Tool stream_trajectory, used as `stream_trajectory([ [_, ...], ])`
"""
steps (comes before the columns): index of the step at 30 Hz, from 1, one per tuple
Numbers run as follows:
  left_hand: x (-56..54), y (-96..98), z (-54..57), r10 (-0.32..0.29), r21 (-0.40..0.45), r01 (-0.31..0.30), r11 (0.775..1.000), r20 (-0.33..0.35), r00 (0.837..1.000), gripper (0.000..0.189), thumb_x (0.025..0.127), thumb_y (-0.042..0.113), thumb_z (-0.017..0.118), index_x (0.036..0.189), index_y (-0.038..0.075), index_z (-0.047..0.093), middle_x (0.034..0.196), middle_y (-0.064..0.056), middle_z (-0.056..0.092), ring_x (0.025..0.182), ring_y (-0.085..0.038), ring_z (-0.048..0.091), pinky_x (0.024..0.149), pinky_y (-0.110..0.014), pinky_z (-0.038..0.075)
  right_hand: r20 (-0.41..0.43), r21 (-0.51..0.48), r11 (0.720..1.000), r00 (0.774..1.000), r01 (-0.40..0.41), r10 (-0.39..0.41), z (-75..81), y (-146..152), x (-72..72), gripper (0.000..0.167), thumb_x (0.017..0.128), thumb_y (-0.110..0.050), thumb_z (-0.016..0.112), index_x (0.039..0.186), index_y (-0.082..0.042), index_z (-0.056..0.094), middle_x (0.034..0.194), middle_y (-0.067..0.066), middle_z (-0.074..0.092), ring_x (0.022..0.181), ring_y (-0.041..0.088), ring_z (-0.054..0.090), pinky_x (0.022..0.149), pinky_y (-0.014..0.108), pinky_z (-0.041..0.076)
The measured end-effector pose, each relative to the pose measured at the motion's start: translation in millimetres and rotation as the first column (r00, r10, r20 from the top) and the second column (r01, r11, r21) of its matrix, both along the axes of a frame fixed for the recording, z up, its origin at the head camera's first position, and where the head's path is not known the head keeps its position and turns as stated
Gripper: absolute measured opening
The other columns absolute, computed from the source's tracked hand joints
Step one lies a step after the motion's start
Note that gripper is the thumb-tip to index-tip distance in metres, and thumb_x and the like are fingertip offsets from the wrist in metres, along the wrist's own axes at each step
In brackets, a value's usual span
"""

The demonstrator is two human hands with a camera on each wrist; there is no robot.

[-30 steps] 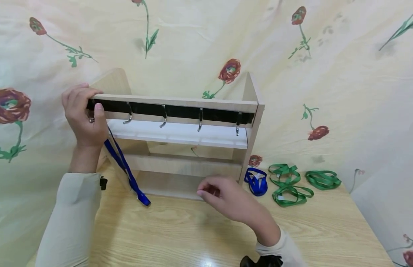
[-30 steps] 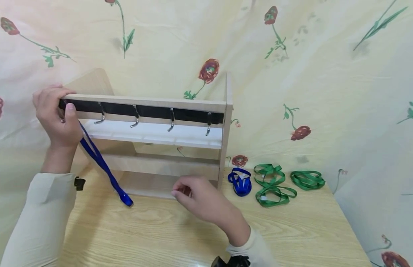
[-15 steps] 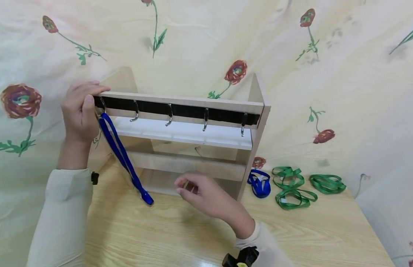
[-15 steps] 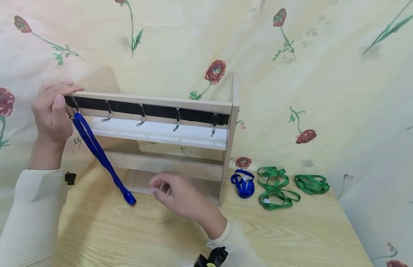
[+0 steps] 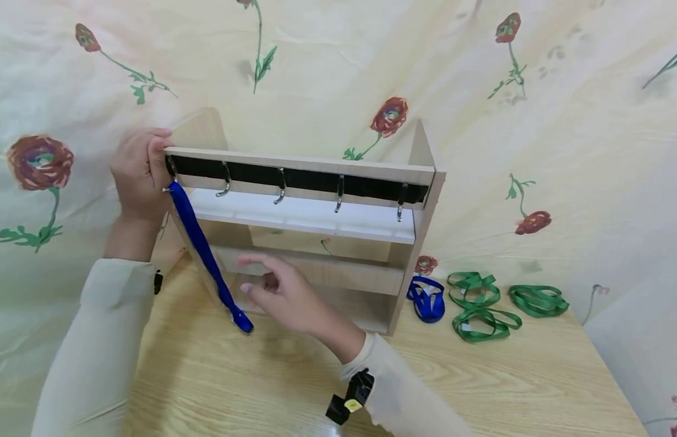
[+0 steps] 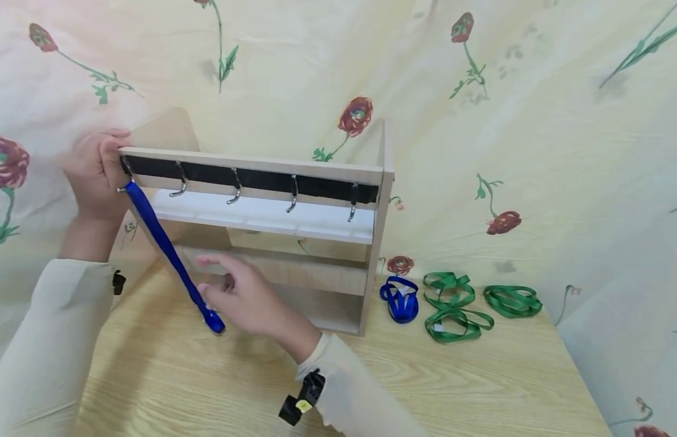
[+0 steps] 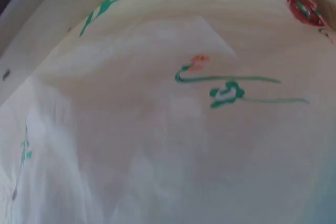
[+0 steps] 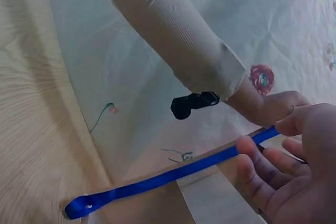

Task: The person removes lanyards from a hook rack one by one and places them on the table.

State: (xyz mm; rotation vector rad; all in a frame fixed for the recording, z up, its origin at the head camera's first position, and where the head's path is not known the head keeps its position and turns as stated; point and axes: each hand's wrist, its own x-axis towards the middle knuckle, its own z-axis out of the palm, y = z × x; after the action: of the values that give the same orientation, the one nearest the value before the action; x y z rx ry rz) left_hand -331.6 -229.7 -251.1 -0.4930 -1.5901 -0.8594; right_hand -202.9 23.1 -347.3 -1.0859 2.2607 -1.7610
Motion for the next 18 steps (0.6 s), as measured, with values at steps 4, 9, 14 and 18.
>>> stream_trajectory([
  [4, -6.7, 6.2, -2.6, 0.020, 0.060, -0.017, 0.998, -0.051, 0.999, 0.028, 0.101, 0.004, 0.053, 0.085, -0.013, 0.068, 0.099, -0.027, 0.078, 0.097, -0.048, 0.071, 0.100, -0.031, 0.055, 0.006, -0.080, 0.997, 1.000, -0.020, 0.021, 9.2, -16, -9.6, 0.051, 0.106, -0.011, 0.057, 0.156, -0.014, 0.048, 0.130, 0.012, 0.068, 0.073, 0.005, 0.067, 0.055, 0.023, 0.048],
  [9, -8.6, 5.9, -0.3, 0.014, 0.071, -0.009, 0.997, -0.065, 0.998, 0.031, 0.101, 0.008, 0.051, 0.083, -0.012, 0.068, 0.099, -0.025, 0.078, 0.097, -0.046, 0.072, 0.098, -0.028, 0.054, -0.066, -0.091, 0.995, 0.997, -0.045, 0.039, 24.9, -39, -21.3, 0.055, 0.106, -0.010, 0.056, 0.159, -0.014, 0.044, 0.166, -0.004, 0.042, 0.081, 0.004, 0.069, 0.066, 0.030, 0.060],
  [14, -8.2, 6.2, 0.0, 0.029, 0.052, -0.026, 0.998, -0.047, 0.998, 0.030, 0.101, 0.007, 0.050, 0.084, -0.012, 0.066, 0.100, -0.026, 0.078, 0.098, -0.046, 0.072, 0.099, -0.028, 0.053, -0.081, -0.030, 0.997, 0.995, -0.066, 0.063, 36.1, -61, -30.8, 0.055, 0.105, -0.010, 0.057, 0.159, -0.010, 0.044, 0.178, -0.013, 0.013, 0.082, 0.003, 0.066, 0.075, 0.024, 0.061],
  [18, -5.9, 8.5, -4.5, 0.044, 0.050, -0.043, 0.998, -0.027, 0.999, 0.026, 0.100, 0.002, 0.049, 0.085, -0.013, 0.064, 0.101, -0.028, 0.076, 0.100, -0.048, 0.071, 0.099, -0.029, 0.051, -0.066, -0.002, 0.996, 0.994, -0.093, 0.093, 36.3, -71, -33.6, 0.055, 0.105, -0.009, 0.058, 0.159, -0.013, 0.045, 0.179, -0.010, 0.008, 0.082, 0.003, 0.066, 0.072, 0.022, 0.060],
])
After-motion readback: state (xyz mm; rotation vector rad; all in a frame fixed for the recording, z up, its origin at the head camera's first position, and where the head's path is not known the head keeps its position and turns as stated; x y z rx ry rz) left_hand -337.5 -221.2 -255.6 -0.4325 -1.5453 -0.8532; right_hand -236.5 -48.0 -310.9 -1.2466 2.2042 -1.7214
